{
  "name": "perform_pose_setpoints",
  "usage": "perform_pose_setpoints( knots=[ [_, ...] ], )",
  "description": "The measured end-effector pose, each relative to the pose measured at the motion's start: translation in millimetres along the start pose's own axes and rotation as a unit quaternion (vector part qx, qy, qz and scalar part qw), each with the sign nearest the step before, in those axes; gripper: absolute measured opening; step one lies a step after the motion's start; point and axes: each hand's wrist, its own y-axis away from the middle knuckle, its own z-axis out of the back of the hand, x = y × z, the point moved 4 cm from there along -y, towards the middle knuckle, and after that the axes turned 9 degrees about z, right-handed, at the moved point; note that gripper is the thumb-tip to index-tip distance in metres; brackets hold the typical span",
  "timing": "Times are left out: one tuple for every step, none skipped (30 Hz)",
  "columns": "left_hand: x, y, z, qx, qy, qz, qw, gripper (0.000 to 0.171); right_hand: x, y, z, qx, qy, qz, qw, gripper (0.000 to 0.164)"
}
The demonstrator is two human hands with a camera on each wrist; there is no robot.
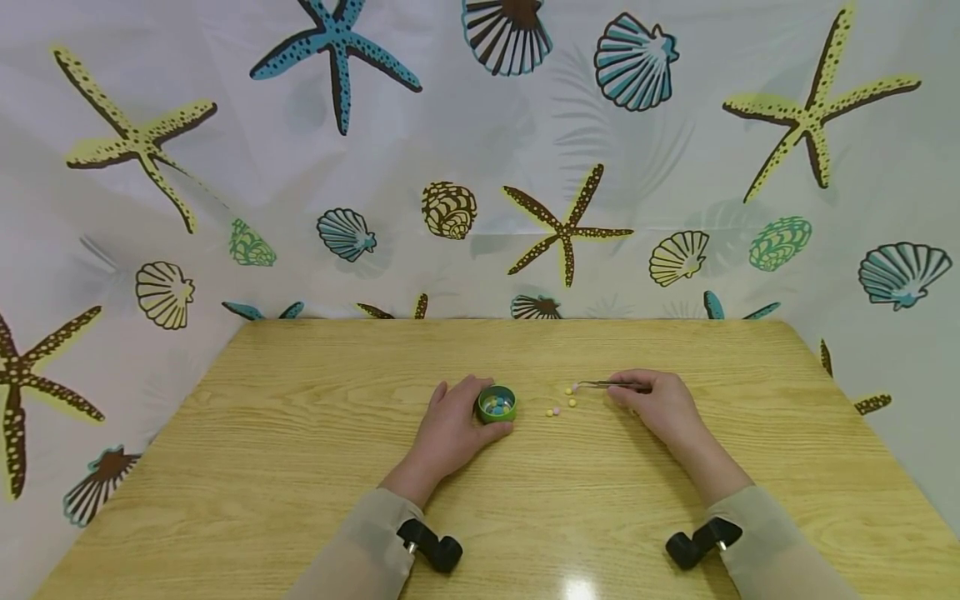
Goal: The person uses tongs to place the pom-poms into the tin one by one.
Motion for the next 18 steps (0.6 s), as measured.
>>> perform_pose_setpoints(
  knots=[
    [0.0,0.1,0.0,-0.001,0.0,0.0,1.0,0.075,0.4,0.2,0.0,0.0,-0.002,-0.001,1.0,0.027],
    [0.1,0.2,0.1,-0.001,-0.001,-0.001,1.0,0.075,0.8,0.5,0.1,0.0,-0.004,-0.002,1.0,0.027],
    [0.1,0.4,0.1,-0.002,-0.001,-0.002,1.0,0.075,1.1,0.8,0.1,0.0,-0.008,-0.003,1.0,0.027],
    [0.3,0.4,0.0,-0.002,-0.001,-0.002,1.0,0.074,1.3,1.0,0.1,0.0,-0.01,-0.004,1.0,0.027],
    [0.4,0.4,0.0,-0.003,-0.001,-0.002,1.0,0.074,1.4,1.3,0.1,-0.001,-0.012,-0.005,1.0,0.028],
    [0.6,0.3,-0.1,-0.003,-0.001,-0.003,1.0,0.074,1.5,1.5,0.1,-0.001,-0.014,-0.006,1.0,0.028],
    [0.8,0.4,-0.2,-0.004,-0.001,-0.003,1.0,0.074,1.5,1.7,0.0,-0.001,-0.017,-0.006,1.0,0.029],
    [1.0,0.3,-0.3,-0.004,0.0,-0.004,1.0,0.074,1.5,1.8,0.0,-0.002,-0.02,-0.006,1.0,0.029],
    [1.0,0.1,-0.4,-0.004,0.001,-0.004,1.0,0.074,1.6,1.9,-0.1,-0.002,-0.022,-0.006,1.0,0.03],
    [1.0,-0.1,-0.5,-0.005,0.001,-0.004,1.0,0.074,1.7,1.9,-0.2,-0.002,-0.024,-0.006,1.0,0.031],
    [1.0,-0.1,-0.5,-0.005,0.002,-0.005,1.0,0.074,2.0,1.9,-0.3,-0.003,-0.027,-0.005,1.0,0.032],
    [1.0,-0.2,-0.5,-0.005,0.002,-0.005,1.0,0.074,2.5,1.9,-0.5,-0.004,-0.03,-0.004,1.0,0.032],
    [1.1,-0.2,-0.5,-0.005,0.001,-0.005,1.0,0.074,3.1,1.9,-0.9,-0.004,-0.034,-0.004,0.999,0.033],
    [1.2,-0.2,-0.5,-0.006,0.001,-0.006,1.0,0.074,3.7,2.0,-1.3,-0.005,-0.038,-0.003,0.999,0.033],
    [1.3,-0.2,-0.6,-0.005,0.001,-0.005,1.0,0.074,4.4,2.2,-1.9,-0.004,-0.043,-0.003,0.999,0.034],
    [1.5,-0.2,-0.6,-0.005,0.0,-0.005,1.0,0.074,5.3,2.4,-2.5,-0.003,-0.048,-0.003,0.999,0.034],
    [1.7,-0.1,-0.5,-0.006,0.0,-0.005,1.0,0.074,6.2,2.6,-3.3,-0.003,-0.051,-0.002,0.999,0.035],
    [1.8,-0.2,-0.6,-0.006,-0.001,-0.005,1.0,0.074,7.3,3.0,-4.0,-0.002,-0.053,-0.001,0.999,0.035]
  ],
)
